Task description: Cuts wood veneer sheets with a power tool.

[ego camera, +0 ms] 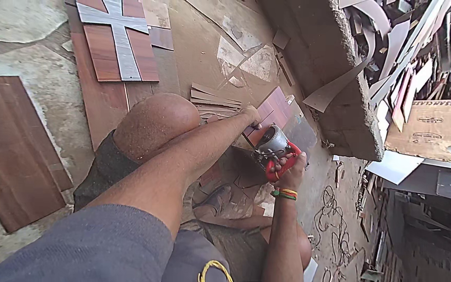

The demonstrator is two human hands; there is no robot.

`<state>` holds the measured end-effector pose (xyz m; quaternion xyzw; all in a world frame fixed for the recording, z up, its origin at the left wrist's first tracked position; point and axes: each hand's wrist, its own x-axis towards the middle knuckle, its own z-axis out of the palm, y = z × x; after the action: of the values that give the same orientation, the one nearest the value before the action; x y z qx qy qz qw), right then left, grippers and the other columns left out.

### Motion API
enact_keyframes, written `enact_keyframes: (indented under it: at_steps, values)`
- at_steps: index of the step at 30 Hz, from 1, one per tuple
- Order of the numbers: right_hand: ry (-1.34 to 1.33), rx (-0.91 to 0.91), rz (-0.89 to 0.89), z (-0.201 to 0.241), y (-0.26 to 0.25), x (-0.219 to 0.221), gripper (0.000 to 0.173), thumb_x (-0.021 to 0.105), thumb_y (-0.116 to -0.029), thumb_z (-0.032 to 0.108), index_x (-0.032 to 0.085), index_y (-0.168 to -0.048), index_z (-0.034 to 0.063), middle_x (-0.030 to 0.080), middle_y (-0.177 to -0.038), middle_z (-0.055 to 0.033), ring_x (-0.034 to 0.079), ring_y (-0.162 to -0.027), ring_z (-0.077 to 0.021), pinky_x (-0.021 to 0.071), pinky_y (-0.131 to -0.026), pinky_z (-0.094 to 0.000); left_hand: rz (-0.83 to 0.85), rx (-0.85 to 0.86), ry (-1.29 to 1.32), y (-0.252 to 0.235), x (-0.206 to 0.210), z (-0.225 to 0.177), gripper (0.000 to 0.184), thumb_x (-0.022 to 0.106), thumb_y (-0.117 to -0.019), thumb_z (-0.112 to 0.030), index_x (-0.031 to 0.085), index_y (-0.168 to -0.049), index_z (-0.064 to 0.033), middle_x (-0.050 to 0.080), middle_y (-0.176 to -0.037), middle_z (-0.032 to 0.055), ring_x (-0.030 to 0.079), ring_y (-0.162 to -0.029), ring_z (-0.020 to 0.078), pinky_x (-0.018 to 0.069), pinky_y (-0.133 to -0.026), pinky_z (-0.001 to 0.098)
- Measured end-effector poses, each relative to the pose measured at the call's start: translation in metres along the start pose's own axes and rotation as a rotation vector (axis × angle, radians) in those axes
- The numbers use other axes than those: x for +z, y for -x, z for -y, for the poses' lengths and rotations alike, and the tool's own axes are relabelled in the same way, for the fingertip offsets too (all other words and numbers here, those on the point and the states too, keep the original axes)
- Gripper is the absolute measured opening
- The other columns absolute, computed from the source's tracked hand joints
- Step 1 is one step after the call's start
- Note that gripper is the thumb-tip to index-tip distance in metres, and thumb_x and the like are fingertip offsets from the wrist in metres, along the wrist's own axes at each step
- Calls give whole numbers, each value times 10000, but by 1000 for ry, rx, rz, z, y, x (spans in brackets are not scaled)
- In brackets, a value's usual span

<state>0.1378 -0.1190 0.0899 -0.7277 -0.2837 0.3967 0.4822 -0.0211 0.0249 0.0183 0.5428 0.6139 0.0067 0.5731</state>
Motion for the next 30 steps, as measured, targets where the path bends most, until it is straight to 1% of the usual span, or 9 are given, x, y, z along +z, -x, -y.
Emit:
enact_keyframes:
  at_steps: [5, 8, 12, 17, 20, 23, 25, 28, 30]
  values:
    - [6, 7, -11, 2, -2, 3, 593, 216, -1117, 525, 527, -852, 95, 480, -498, 9, 501, -360, -132, 492, -350, -337, 2, 1, 23, -1, 0, 1, 653, 850, -847, -310, 579, -1270, 107, 631, -1249, 276, 645, -1165, 374, 528, -971, 547]
    - [7, -2, -7, 3, -4, 3, 596, 221, -1117, 524, 536, -860, 88, 481, -503, 5, 502, -367, -137, 490, -355, -339, 10, 10, 11, 1, -1, 1, 629, 843, -856, -324, 597, -1247, 104, 633, -1245, 275, 644, -1166, 376, 528, -968, 552]
    - [0, 0, -18, 7, -5, 5, 580, 228, -1123, 506, 538, -870, 86, 491, -497, 9, 511, -362, -127, 485, -342, -325, 10, 10, 10, 0, -1, 1, 607, 824, -874, -320, 594, -1252, 97, 630, -1246, 273, 643, -1165, 372, 528, -967, 546]
    - [4, -3, -21, 9, -7, 6, 582, 231, -1122, 510, 538, -871, 84, 489, -501, 4, 507, -362, -131, 486, -346, -326, 7, 7, 21, 1, 0, 1, 582, 838, -862, -304, 610, -1219, 95, 638, -1232, 266, 649, -1153, 368, 532, -959, 544]
    - [-1, -17, -25, 9, -9, 7, 581, 231, -1130, 486, 536, -865, 69, 484, -497, 1, 504, -357, -132, 482, -340, -317, 21, 8, -20, -4, 0, 1, 652, 830, -872, -339, 580, -1289, 95, 618, -1282, 265, 633, -1194, 363, 526, -979, 538]
    - [1, -22, -34, 10, -11, 7, 578, 242, -1130, 482, 538, -858, 66, 487, -497, -1, 508, -360, -130, 486, -342, -320, 26, 3, -37, -4, 0, 0, 702, 829, -872, -362, 555, -1328, 96, 607, -1302, 268, 628, -1207, 361, 524, -988, 533]
    - [4, -13, -29, 10, -13, 7, 578, 241, -1128, 490, 538, -867, 69, 485, -499, 0, 508, -362, -136, 490, -349, -331, 20, 3, -30, -4, 0, 0, 686, 835, -866, -350, 566, -1309, 99, 614, -1284, 272, 634, -1191, 366, 527, -978, 537]
    - [-2, -6, -27, 11, -16, 8, 590, 230, -1125, 504, 537, -872, 68, 484, -494, 0, 504, -354, -135, 486, -341, -334, 17, 1, -20, -6, 0, 1, 618, 834, -867, -340, 603, -1249, 86, 635, -1237, 260, 650, -1144, 359, 535, -950, 532]
    - [-7, -11, -28, 10, -17, 8, 579, 239, -1125, 499, 535, -867, 74, 486, -497, 5, 505, -355, -130, 485, -341, -327, 23, 3, -14, -6, 0, 1, 629, 829, -871, -340, 594, -1273, 83, 626, -1262, 263, 639, -1171, 366, 527, -968, 540]
